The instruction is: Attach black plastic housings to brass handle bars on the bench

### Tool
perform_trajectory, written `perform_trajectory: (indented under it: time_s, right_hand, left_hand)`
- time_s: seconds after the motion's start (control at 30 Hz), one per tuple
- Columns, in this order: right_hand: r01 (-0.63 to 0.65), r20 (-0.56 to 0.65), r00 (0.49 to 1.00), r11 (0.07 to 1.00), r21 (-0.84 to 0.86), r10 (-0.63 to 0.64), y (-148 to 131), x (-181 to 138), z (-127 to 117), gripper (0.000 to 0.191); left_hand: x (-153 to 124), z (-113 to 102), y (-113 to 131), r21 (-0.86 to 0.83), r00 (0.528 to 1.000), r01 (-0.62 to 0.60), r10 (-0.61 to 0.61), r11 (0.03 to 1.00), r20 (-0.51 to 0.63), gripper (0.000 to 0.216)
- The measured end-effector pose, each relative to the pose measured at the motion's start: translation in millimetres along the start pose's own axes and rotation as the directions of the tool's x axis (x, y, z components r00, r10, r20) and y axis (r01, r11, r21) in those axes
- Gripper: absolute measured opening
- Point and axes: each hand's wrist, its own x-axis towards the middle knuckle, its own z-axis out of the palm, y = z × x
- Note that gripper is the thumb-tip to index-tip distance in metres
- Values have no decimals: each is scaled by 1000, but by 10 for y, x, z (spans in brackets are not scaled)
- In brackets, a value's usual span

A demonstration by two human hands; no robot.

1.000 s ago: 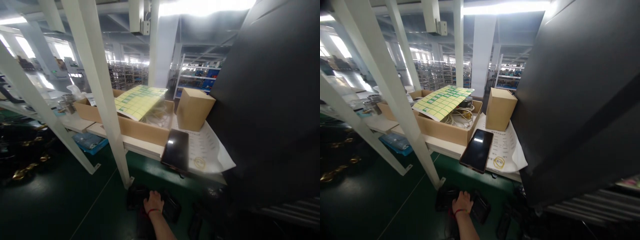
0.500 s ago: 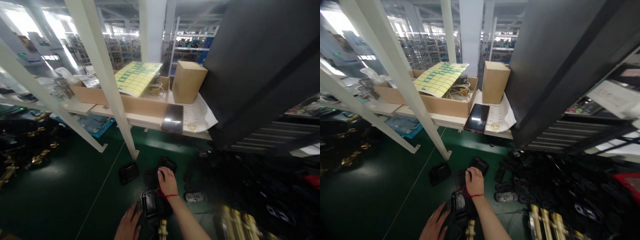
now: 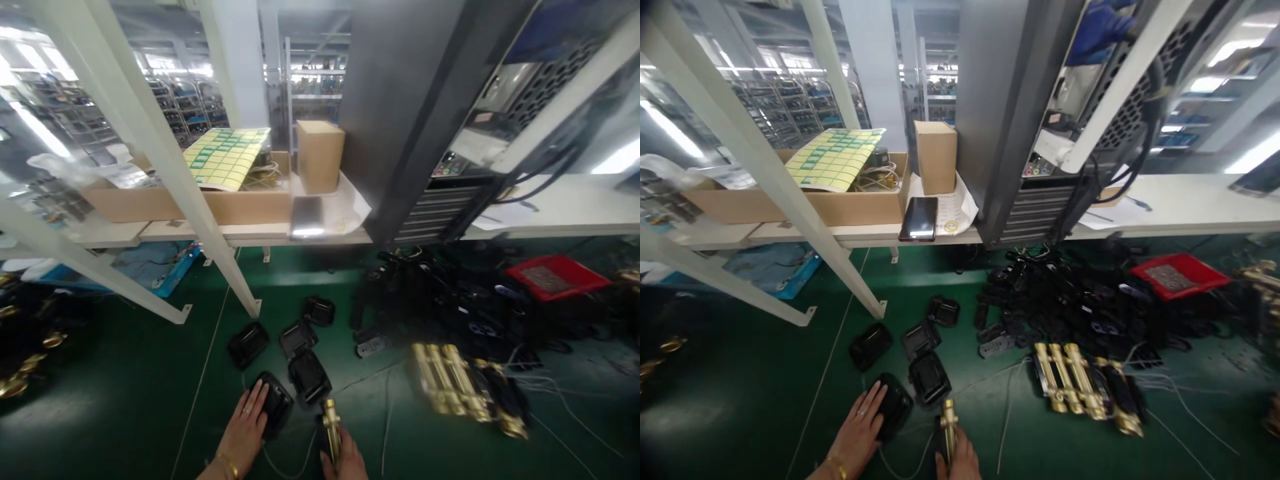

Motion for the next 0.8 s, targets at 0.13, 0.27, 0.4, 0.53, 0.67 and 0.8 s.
perform_trajectory:
  time_s: [0.13,0.27,0.4,0.53,0.67,0.8]
  right_hand:
    - [-85,51,995,996,23,84,-152,-75,-165,60]
    - [-100,40,994,995,11,100,-172,-163,-231,61]
    - [-77,3,997,996,-37,78,-142,-225,-111,63]
    - [-89,-32,996,992,-90,87,-153,-221,-33,67]
    - [-35,-25,999,999,8,35,-127,-190,-84,65]
    - [-109,100,992,937,332,80,10,-160,-105,61]
  left_hand:
    - [-284,50,-212,-67,994,105,-103,992,23,48]
    - [-392,161,-436,-91,988,153,-152,984,22,72]
    - [-369,252,-606,-38,989,147,-147,988,-4,90]
    - [-264,176,-748,-188,967,198,-223,962,-126,88]
    - [-274,-141,-876,-869,915,209,-403,449,12,81]
    - [-490,-421,-883,-904,921,143,-280,-404,271,77]
